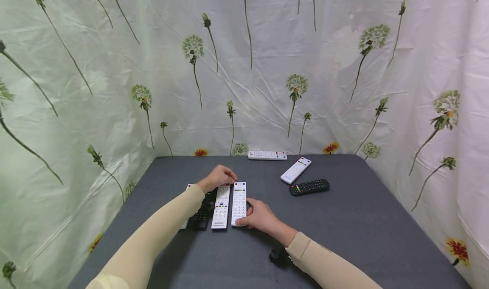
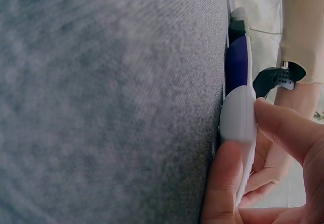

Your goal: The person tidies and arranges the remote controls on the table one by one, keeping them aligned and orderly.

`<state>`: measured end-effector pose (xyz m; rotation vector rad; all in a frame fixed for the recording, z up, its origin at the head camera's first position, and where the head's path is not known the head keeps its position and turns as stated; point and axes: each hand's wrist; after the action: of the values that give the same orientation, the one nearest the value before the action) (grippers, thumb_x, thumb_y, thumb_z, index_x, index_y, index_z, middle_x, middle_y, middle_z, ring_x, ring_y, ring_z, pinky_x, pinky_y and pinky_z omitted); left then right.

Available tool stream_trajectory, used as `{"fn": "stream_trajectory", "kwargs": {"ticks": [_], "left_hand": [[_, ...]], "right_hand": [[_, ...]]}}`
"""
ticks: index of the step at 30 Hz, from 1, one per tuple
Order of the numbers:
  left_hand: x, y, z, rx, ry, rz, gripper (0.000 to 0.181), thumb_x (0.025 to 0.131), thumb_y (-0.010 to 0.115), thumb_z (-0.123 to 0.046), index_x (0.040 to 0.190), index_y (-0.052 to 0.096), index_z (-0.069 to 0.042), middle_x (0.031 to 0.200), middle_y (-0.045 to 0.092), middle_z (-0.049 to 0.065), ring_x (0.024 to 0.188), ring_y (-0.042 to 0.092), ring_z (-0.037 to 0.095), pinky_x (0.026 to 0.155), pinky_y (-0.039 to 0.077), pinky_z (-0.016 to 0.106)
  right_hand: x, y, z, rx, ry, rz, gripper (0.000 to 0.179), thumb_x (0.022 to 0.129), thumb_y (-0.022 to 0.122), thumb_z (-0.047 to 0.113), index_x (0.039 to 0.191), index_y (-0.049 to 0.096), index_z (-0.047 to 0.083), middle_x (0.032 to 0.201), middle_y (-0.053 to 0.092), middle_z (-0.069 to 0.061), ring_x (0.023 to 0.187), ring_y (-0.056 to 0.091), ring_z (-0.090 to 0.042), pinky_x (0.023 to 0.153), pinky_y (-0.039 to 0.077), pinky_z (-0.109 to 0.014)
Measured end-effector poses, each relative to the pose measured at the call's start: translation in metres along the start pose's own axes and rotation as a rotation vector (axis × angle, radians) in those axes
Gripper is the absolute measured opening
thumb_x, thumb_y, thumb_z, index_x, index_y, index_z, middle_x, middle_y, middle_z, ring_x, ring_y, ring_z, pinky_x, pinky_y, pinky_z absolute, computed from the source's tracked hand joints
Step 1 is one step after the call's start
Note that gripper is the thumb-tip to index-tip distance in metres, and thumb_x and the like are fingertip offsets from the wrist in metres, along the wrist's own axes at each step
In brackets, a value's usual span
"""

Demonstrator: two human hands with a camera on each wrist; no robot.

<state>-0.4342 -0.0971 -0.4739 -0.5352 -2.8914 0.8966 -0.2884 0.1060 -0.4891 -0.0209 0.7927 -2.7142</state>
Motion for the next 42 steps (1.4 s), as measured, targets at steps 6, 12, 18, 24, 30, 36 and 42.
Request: {"fn": "stream_trajectory", "kwargs": {"ticks": [6,12,18,24,30,36,42], "left_hand": [[-0.002,0.001,-0.001,-0.017,-0.015,-0.012,0.01,0.091,0.072,-0.003,0.097,0.08,-0.004,0.098,0.071,0.006,0.08,0.063,0.022,0.07,0.054,0.034],[0.0,0.003,0.001,-0.045,-0.03,-0.013,0.009,0.09,0.072,-0.001,0.094,0.079,-0.004,0.096,0.071,0.005,0.079,0.064,0.021,0.069,0.054,0.034],[0.0,0.004,0.002,-0.051,-0.033,-0.021,0.01,0.09,0.071,0.0,0.093,0.079,-0.005,0.095,0.071,0.005,0.079,0.064,0.021,0.07,0.054,0.034],[0.0,0.003,-0.001,-0.055,-0.028,-0.026,0.011,0.09,0.071,0.0,0.094,0.079,-0.005,0.095,0.071,0.005,0.079,0.064,0.022,0.07,0.054,0.034],[-0.001,0.003,-0.002,-0.058,-0.028,-0.023,0.01,0.091,0.071,-0.001,0.098,0.078,-0.003,0.097,0.07,0.006,0.081,0.064,0.022,0.072,0.055,0.035],[0.002,0.004,-0.005,-0.088,-0.041,-0.074,0.015,0.096,0.068,-0.008,0.108,0.076,-0.002,0.102,0.069,0.007,0.084,0.066,0.021,0.077,0.056,0.039],[0.01,0.011,-0.015,-0.131,-0.021,-0.13,0.023,0.1,0.063,-0.013,0.117,0.072,-0.001,0.102,0.07,0.007,0.089,0.068,0.024,0.084,0.055,0.043]], "right_hand": [[0.001,0.0,-0.002,-0.011,0.005,0.005,0.089,0.076,0.09,0.024,0.145,0.044,-0.009,0.077,0.063,-0.004,0.057,0.061,-0.017,0.051,0.046,-0.028],[0.001,0.0,-0.002,-0.004,0.003,0.002,0.089,0.077,0.09,0.023,0.145,0.044,-0.01,0.078,0.063,-0.004,0.057,0.062,-0.017,0.053,0.047,-0.029],[0.001,0.0,-0.002,-0.011,0.001,0.0,0.089,0.077,0.09,0.023,0.145,0.043,-0.01,0.078,0.063,-0.004,0.057,0.062,-0.017,0.054,0.047,-0.029],[0.001,-0.002,0.0,-0.007,0.002,-0.001,0.087,0.077,0.089,0.022,0.145,0.044,-0.009,0.079,0.062,-0.004,0.058,0.062,-0.017,0.053,0.047,-0.029],[-0.001,-0.003,0.001,0.038,0.002,0.005,0.087,0.078,0.088,0.019,0.145,0.042,-0.011,0.081,0.063,-0.006,0.06,0.063,-0.017,0.055,0.051,-0.03],[-0.002,-0.014,0.002,0.177,0.058,-0.01,0.086,0.082,0.085,0.014,0.148,0.037,-0.013,0.095,0.062,-0.012,0.072,0.067,-0.019,0.065,0.06,-0.037],[0.007,-0.044,0.004,0.19,0.099,-0.093,0.08,0.088,0.079,0.015,0.151,0.035,-0.007,0.109,0.064,-0.017,0.09,0.068,-0.025,0.075,0.06,-0.039]]}}
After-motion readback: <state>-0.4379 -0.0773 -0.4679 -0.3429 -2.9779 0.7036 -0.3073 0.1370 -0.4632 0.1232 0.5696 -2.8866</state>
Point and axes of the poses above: each hand's wrist, its own x-axis towards the middle knuckle, its own y-axis out of the palm, z = x × y
